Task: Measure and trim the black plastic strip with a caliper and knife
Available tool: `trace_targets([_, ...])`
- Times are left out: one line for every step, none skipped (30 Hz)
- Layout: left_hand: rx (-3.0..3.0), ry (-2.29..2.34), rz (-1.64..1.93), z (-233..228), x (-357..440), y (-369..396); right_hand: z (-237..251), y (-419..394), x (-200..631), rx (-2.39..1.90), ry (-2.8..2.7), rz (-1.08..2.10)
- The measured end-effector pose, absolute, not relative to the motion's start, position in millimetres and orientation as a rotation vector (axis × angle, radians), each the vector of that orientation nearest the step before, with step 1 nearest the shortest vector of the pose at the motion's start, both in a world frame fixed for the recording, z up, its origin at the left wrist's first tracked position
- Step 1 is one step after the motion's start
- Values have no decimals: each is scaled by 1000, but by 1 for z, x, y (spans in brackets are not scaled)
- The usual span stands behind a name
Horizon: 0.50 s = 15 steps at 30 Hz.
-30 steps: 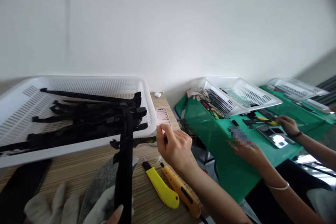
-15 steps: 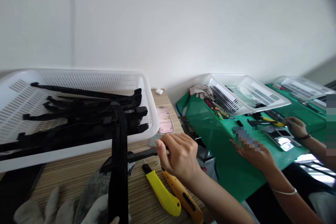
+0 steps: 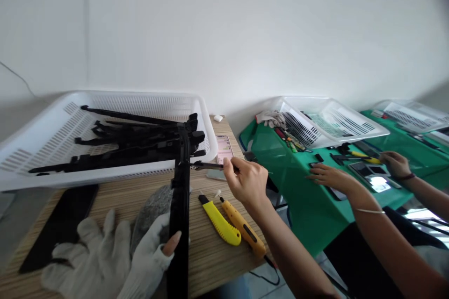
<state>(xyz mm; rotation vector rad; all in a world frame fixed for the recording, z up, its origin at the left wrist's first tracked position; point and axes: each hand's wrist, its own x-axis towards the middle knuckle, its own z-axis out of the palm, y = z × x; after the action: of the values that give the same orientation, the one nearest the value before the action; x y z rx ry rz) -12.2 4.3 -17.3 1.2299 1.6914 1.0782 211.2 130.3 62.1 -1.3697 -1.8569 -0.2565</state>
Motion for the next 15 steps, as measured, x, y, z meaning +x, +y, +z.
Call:
trace_targets([1224,1663,1051,-14,-10,7,61,129,210,-1393,-1860,-252])
trace_targets([1212,1640,1021,-10,-8,9,61,128,208,-1420,-1871,-246])
trace_targets([1205,1623,1008,-6,-6,10,61,128,205,-1447,-1889,-238])
trace_targets([1200,1607,1002,-2,-4,11,62,128,202,-1474,-1916,-229])
trace_targets([1200,1594,1009,1,-3,12,63,129,199,-1498,-1949,-217])
trace_targets([1207,1582,1030,3,-2,12,65,130,196,-1519,-1987,-201])
trace_targets([1219,1570,1056,5,-1,12,67,131,194,-1536,-2028,-181])
trace_targets([1237,1559,1082,5,0,12,69,132,193,-1552,-2067,-158])
trace_targets([1255,1552,1104,4,0,12,72,133,192,-1572,-2098,-134])
trace_targets([1269,1549,1116,3,0,12,74,134,192,-1601,-2119,-114])
trace_targets([1277,1552,1119,1,0,12,76,134,193,-1637,-2127,-102])
trace_targets([1275,1559,1117,-1,0,12,77,135,194,-1680,-2126,-100])
trace_targets([1267,1572,1120,-4,0,11,78,134,195,-1723,-2119,-106])
trace_targets([1261,1585,1122,-8,0,11,79,134,197,-1757,-2113,-117])
trace_targets([1262,1596,1138,-11,-1,11,80,133,198,-1778,-2111,-127])
